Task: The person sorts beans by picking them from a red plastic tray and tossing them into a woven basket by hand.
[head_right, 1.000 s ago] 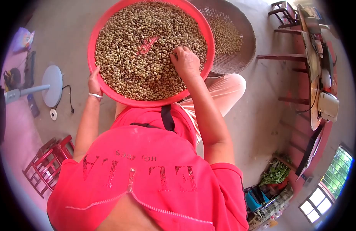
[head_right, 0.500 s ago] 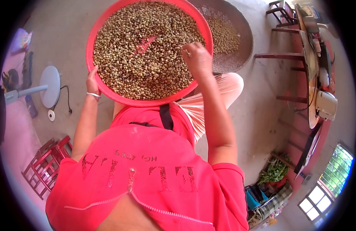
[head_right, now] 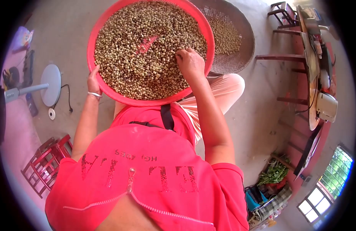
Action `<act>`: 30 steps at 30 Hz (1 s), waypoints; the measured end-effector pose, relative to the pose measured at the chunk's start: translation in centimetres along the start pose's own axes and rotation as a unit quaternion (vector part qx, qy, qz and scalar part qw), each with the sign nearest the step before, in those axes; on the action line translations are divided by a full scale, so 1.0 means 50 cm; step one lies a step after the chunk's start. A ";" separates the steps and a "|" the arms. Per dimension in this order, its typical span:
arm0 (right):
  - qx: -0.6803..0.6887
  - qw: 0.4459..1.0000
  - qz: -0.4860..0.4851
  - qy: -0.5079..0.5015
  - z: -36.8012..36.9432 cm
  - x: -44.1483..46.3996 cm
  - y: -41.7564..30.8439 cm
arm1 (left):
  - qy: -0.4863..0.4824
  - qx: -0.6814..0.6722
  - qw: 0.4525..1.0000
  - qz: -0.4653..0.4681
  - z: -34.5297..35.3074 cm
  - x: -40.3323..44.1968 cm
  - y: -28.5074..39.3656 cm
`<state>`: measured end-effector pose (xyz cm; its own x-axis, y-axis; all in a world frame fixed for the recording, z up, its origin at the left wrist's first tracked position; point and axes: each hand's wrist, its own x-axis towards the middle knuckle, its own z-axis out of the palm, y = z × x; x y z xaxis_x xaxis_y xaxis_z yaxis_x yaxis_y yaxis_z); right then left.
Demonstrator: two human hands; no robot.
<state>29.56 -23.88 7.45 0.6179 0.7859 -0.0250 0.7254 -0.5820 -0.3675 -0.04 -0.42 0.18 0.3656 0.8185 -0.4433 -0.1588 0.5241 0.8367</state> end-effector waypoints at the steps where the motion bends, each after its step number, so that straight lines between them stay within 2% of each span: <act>1: 0.002 1.000 -0.015 0.009 0.000 -0.002 0.002 | -0.007 0.001 1.000 -0.002 0.000 0.001 0.001; 9: 0.003 1.000 -0.014 0.006 0.000 -0.003 0.003 | -0.021 -0.010 1.000 -0.010 0.000 0.002 0.002; 12: 0.041 0.999 -0.006 0.022 0.002 -0.001 0.002 | -0.033 -0.012 0.999 -0.008 -0.003 0.001 0.001; 15: 0.033 0.999 -0.009 0.027 0.000 0.010 0.002 | -0.039 -0.004 0.999 -0.003 -0.005 0.004 0.000; 20: -0.058 0.998 -0.010 -0.036 0.010 0.028 -0.002 | -0.023 0.007 1.000 0.004 -0.001 -0.002 0.006; 25: -0.035 0.999 -0.018 -0.013 0.002 0.017 -0.004 | -0.018 0.004 1.000 0.001 -0.004 0.001 -0.001; 26: -0.028 0.999 -0.022 -0.005 -0.003 0.017 -0.006 | -0.026 -0.001 1.000 -0.003 -0.007 0.003 -0.003; 28: 0.064 0.994 -0.018 0.081 -0.025 0.020 0.011 | -0.029 -0.008 1.000 -0.009 -0.002 0.001 0.001; 29: 0.144 0.970 -0.045 0.192 -0.025 0.036 0.053 | -0.030 -0.015 0.999 -0.014 0.001 0.000 0.004; 30: 0.235 0.934 0.067 0.259 -0.047 0.047 0.059 | -0.028 -0.016 0.999 -0.012 -0.001 0.001 0.002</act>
<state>33.86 -24.23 8.51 0.8457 0.4352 0.3088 0.4929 -0.4155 -0.7645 -0.07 -0.32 0.26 0.4195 0.7916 -0.4444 -0.1781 0.5518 0.8147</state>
